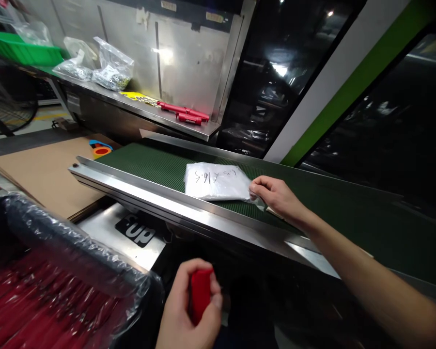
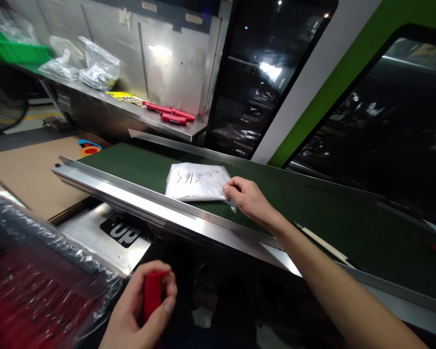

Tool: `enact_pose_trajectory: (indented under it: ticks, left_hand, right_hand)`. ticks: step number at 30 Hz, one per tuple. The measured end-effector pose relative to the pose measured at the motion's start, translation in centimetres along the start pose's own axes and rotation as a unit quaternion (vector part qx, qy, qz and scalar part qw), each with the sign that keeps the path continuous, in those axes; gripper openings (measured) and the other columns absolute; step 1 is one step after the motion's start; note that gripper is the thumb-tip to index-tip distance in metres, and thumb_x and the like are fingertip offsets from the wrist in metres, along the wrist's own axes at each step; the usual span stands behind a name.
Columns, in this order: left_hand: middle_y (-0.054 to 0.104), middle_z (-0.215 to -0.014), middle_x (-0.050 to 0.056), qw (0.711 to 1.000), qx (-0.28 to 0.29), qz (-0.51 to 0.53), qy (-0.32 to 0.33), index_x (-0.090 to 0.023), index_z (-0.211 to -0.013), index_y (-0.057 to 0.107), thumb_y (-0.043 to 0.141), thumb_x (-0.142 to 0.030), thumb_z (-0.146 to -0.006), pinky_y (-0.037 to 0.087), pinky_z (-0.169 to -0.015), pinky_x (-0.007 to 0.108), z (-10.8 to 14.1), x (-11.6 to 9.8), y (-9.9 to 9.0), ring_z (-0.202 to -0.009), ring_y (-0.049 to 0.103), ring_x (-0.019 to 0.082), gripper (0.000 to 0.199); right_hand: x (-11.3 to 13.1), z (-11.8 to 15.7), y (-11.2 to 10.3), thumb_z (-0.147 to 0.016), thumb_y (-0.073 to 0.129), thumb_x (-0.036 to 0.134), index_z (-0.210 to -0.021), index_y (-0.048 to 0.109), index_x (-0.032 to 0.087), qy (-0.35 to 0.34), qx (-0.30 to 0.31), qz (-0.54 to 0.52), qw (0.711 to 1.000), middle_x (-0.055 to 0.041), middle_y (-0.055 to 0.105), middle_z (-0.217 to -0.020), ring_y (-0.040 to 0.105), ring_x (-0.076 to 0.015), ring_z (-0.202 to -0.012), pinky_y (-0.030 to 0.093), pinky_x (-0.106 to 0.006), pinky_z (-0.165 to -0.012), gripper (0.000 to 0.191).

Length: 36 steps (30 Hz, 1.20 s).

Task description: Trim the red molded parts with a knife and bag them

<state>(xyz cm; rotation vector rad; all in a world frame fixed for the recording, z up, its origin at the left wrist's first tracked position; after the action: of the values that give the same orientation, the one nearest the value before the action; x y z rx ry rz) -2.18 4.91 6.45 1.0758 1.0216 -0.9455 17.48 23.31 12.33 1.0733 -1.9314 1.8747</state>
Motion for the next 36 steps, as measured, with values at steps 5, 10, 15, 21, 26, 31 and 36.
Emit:
enact_pose_trajectory:
  ticks: [5,10,15,21,26,31,36]
  left_hand:
    - [0.059,-0.082,-0.002,0.993,0.068,0.098,-0.009,-0.021,-0.097,0.053,0.080,-0.030,-0.073,0.043,-0.054,0.016,-2.3,-0.7,2.7,-0.063,0.052,0.009,0.037]
    - [0.062,-0.085,0.000,0.988,0.008,0.122,-0.096,-0.019,-0.101,0.052,0.076,-0.032,-0.077,0.030,-0.039,0.015,-1.5,0.5,3.0,-0.043,0.039,0.003,0.037]
    - [0.058,-0.070,-0.003,0.986,-0.003,0.103,-0.134,-0.019,-0.104,0.047,0.072,-0.031,-0.084,0.033,-0.043,0.014,-0.4,1.6,1.7,-0.046,0.042,0.005,0.035]
    - [0.055,-0.071,-0.007,0.986,0.043,0.067,-0.149,-0.020,-0.106,0.047,0.076,-0.033,-0.081,0.038,-0.048,0.016,-0.3,2.9,0.3,-0.050,0.045,0.006,0.041]
    - [0.056,-0.074,-0.007,0.990,0.098,-0.067,-0.082,-0.023,-0.106,0.045,0.069,-0.031,-0.085,0.041,-0.053,0.018,-0.5,3.3,-0.3,-0.056,0.049,0.008,0.032]
    - [0.060,-0.083,-0.005,0.952,0.112,-0.284,0.035,-0.028,-0.106,0.050,0.062,-0.018,-0.084,0.045,-0.067,0.024,-0.8,4.2,-0.7,-0.070,0.058,0.013,0.026]
    - [0.061,-0.083,-0.004,0.939,0.089,-0.325,0.065,-0.029,-0.117,0.046,0.059,-0.022,-0.087,0.045,-0.066,0.027,-1.0,4.4,-0.5,-0.069,0.058,0.015,0.033]
  right_hand:
    - [4.4,5.5,3.1,-0.097,0.051,0.040,-0.080,0.057,0.018,-0.008,0.050,-0.092,0.994,0.0032,0.058,-0.072,0.053,-0.0103,-0.067,0.041,-0.023,-0.062,0.028]
    - [5.7,9.8,6.5,-0.099,0.049,0.036,-0.080,0.057,0.020,0.013,0.057,-0.152,0.987,0.0041,0.060,-0.073,0.053,-0.0083,-0.065,0.041,-0.020,-0.061,0.026]
    - [4.7,12.6,7.7,-0.100,0.049,0.033,-0.098,0.057,0.022,0.032,0.032,-0.193,0.980,0.0048,0.062,-0.082,0.057,-0.0068,-0.069,0.044,-0.017,-0.063,0.013]
    - [4.8,14.3,7.4,-0.094,0.060,0.024,-0.090,0.062,0.021,-0.010,0.144,-0.194,0.970,0.0048,0.061,-0.084,0.056,-0.0062,-0.075,0.043,-0.016,-0.070,0.006]
    - [3.5,15.1,7.8,-0.098,0.052,0.026,-0.083,0.060,0.021,0.021,0.114,-0.179,0.977,0.0053,0.060,-0.077,0.054,-0.0068,-0.068,0.041,-0.017,-0.060,0.017]
    - [2.0,16.4,8.8,-0.092,0.052,0.018,-0.085,0.053,0.019,0.012,0.026,-0.107,0.994,0.0027,0.055,-0.076,0.051,-0.0101,-0.065,0.039,-0.023,-0.061,0.008]
    - [2.8,16.6,8.3,-0.095,0.052,0.022,-0.114,0.053,0.021,-0.022,0.019,-0.079,0.996,-0.0007,0.058,-0.092,0.056,-0.0135,-0.080,0.043,-0.028,-0.072,0.020]
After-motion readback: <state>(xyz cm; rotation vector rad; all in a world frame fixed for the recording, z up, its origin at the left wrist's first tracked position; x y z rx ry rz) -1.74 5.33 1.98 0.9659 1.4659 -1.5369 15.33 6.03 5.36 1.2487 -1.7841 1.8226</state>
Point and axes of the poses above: each hand's wrist, its own z-axis away from the middle knuckle, its own y-axis out of the palm, x = y × z, the point moved 2 cm from there along -z, towards the middle knuckle
